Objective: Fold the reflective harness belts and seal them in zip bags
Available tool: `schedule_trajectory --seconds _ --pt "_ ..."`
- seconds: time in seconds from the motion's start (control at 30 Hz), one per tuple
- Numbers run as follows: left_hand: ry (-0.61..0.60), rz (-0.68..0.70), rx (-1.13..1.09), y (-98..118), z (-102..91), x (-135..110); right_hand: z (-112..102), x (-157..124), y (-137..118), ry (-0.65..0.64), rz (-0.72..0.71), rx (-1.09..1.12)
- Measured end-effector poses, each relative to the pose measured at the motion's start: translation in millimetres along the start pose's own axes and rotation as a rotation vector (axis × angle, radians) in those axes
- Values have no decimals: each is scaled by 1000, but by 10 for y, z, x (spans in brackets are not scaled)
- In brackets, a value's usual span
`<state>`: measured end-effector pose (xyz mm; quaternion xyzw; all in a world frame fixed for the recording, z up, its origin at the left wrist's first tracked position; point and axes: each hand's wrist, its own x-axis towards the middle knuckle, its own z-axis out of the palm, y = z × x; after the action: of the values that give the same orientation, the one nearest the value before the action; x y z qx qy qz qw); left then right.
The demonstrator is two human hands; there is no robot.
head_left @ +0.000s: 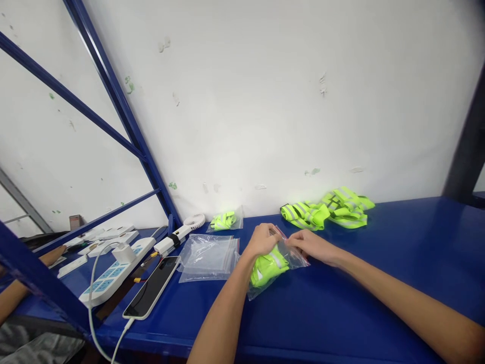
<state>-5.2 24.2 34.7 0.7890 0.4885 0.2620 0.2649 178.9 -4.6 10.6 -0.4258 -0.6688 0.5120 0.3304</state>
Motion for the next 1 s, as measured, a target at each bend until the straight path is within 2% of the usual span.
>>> schedule_trajectory --seconds 0.1,0.17,0.23,0.43,0.7,0.9,1.0 --pt "107 -57 24 -19 7 2 -92 -48 -75 -94 126 34" --pt "175 -91 85 -23 12 -8 -147 -72 -110 -102 211 45" --pt "231 -118 158 -19 17 -24 -195 -86 -118 -117 239 64" --pt "264 -130 226 -4 33 -55 -307 -77 -73 -172 175 98" --pt "228 -12 100 -51 58 -46 -373 -96 -137 -168 142 17" --pt "257 18 92 -31 86 -49 -301 -95 -132 -60 99 -64" --pt "261 18 115 -23 96 -58 -219 -73 -86 -26 25 -114"
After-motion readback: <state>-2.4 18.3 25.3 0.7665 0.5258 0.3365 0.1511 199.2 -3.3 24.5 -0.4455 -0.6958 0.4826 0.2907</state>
